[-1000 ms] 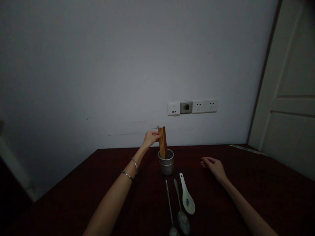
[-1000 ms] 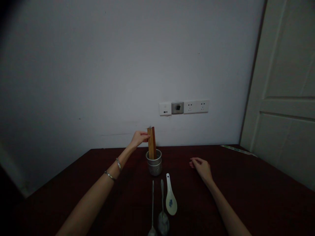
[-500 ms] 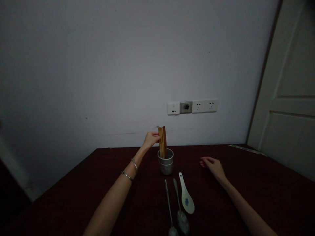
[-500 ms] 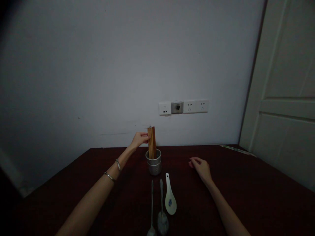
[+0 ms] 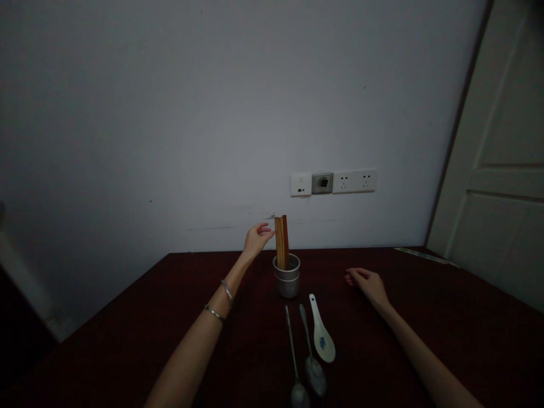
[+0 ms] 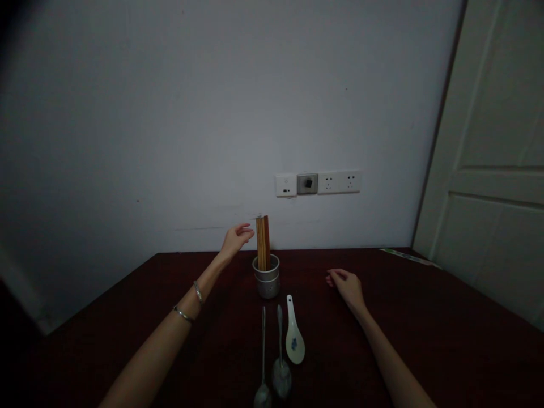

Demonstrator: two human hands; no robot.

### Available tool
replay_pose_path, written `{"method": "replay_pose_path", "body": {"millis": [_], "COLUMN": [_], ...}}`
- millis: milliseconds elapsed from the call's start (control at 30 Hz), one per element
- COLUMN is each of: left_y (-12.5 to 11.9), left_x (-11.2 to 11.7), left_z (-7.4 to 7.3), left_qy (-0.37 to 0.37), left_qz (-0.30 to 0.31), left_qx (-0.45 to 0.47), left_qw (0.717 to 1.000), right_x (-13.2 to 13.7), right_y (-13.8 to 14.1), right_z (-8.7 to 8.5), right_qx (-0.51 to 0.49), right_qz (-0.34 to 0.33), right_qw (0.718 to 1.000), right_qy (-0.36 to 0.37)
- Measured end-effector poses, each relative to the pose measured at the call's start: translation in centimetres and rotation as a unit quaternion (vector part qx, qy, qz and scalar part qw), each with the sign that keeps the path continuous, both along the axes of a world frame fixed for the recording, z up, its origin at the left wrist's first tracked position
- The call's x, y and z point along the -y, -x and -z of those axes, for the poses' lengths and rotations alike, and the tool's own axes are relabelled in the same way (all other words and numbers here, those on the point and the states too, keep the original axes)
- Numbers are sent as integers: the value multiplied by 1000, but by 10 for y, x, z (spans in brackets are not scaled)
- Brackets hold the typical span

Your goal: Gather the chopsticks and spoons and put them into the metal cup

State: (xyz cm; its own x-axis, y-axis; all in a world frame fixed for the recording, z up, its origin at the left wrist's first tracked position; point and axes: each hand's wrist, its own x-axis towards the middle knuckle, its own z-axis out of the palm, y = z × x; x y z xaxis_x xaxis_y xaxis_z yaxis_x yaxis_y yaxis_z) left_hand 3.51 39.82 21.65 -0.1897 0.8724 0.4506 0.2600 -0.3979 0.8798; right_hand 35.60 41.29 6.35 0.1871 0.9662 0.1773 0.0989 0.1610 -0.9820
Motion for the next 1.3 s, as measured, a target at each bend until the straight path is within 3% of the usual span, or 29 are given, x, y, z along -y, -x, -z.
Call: {"method": "replay_pose_path", "body": {"millis": [100,167,300,367,567,700,900,1300], "left_y": [2,1,-6,-10,-14,-12,-10,-7], "left_x": [25,47,93,113,150,162,168,162], "left_z": [-9,-10,0,12,60,79,86,87], "left_qy": [-123,-166,-146,-125,-93,-114,-147,-212], "left_qz": [-106,-113,-3,69,228,260,263,246], "left_qx": [-22,-54,-167,-256,-506,-572,-627,-679], "left_qw": [986,978,975,956,826,769,718,659], "right_x": [-2,-4,-8,-7,0,2,3,3], "right_y": [-1,-2,-3,-2,3,3,4,3], "right_z": [3,6,9,8,1,1,0,-1], "right_qx": [5,14,25,30,67,79,68,84], "right_qz": [0,0,-1,2,17,18,15,14], "right_qw": [1000,1000,1000,999,997,996,997,996], "right_qy": [-5,-11,-15,-16,-15,-20,-21,-20]}}
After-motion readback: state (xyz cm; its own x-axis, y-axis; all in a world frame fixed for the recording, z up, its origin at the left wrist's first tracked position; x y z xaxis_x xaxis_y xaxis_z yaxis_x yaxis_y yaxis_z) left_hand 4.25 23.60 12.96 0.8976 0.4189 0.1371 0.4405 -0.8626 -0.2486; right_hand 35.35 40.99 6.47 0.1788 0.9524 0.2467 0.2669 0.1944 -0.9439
